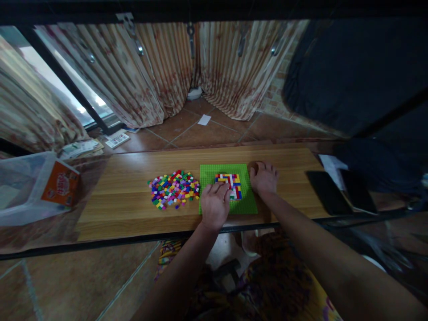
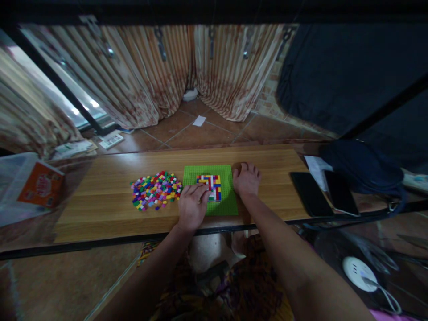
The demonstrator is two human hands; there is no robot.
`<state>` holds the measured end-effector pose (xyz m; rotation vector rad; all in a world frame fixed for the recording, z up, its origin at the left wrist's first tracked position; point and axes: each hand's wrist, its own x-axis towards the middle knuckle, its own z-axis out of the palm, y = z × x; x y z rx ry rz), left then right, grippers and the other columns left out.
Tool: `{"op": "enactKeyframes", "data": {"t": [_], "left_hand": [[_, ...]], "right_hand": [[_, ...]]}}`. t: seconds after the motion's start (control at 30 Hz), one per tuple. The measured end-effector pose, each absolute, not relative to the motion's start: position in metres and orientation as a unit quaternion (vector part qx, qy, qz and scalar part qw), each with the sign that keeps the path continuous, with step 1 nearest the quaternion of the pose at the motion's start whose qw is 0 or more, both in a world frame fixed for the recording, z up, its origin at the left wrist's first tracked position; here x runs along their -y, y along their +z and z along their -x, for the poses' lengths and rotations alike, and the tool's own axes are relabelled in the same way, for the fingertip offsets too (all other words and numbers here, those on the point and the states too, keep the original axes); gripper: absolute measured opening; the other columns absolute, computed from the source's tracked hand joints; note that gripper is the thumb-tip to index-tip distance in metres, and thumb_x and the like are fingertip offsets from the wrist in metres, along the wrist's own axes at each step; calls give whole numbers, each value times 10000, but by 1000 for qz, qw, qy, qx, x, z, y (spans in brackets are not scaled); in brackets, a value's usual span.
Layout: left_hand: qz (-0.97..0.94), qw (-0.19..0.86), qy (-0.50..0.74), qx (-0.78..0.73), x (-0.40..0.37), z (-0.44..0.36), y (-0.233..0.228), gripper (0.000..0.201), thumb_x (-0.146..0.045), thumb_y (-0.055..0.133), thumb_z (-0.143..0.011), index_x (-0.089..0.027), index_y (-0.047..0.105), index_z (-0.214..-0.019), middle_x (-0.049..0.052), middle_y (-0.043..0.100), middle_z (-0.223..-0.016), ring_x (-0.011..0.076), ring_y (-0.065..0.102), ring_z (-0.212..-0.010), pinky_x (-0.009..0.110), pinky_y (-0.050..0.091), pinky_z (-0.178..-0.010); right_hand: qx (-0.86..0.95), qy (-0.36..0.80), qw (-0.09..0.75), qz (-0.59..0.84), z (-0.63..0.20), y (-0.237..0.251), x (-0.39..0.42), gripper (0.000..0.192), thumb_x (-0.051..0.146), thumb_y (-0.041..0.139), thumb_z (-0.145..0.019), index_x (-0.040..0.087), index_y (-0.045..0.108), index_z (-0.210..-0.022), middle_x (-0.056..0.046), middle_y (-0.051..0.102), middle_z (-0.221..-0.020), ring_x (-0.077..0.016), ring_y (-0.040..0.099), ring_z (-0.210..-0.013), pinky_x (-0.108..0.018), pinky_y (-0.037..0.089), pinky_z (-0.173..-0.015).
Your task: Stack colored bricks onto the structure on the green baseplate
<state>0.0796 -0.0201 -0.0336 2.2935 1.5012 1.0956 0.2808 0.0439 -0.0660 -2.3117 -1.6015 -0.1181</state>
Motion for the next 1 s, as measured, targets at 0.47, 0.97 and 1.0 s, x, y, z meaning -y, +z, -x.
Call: {"op": "enactKeyframes", "data": {"t": [0.47, 0.97, 1.0], "left_hand": [[-781, 88, 309, -537, 19, -82, -25, 155, -269, 568, -906, -225, 702, -968, 58, 701, -1039, 237, 560, -940, 423, 430, -828], [-714, 66, 383, -583, 36, 7, -27, 223, -185, 510, -892, -197, 675, -1042, 90, 709, -1050, 228, 638, -999, 418, 488, -917], [-699, 55, 383, -602, 36, 20, -28, 216, -191, 514, -884, -199, 679, -1024, 91, 712, -1036, 233, 643, -978, 414, 499, -891]], "right_hand": [[565, -44, 152, 810, -280, -64, -42, 462, 360, 384, -925, 118, 577, -1268, -189, 560, -1315, -327, 473, -1166, -463, 332, -977], [567, -50, 147, 809, -281, -65, -42, 468, 376, 372, -930, 118, 576, -1262, -185, 571, -1296, -327, 495, -1145, -461, 341, -961], [567, -49, 143, 810, -281, -65, -42, 468, 376, 374, -930, 119, 573, -1267, -188, 570, -1294, -327, 494, -1146, -462, 342, -959]]}}
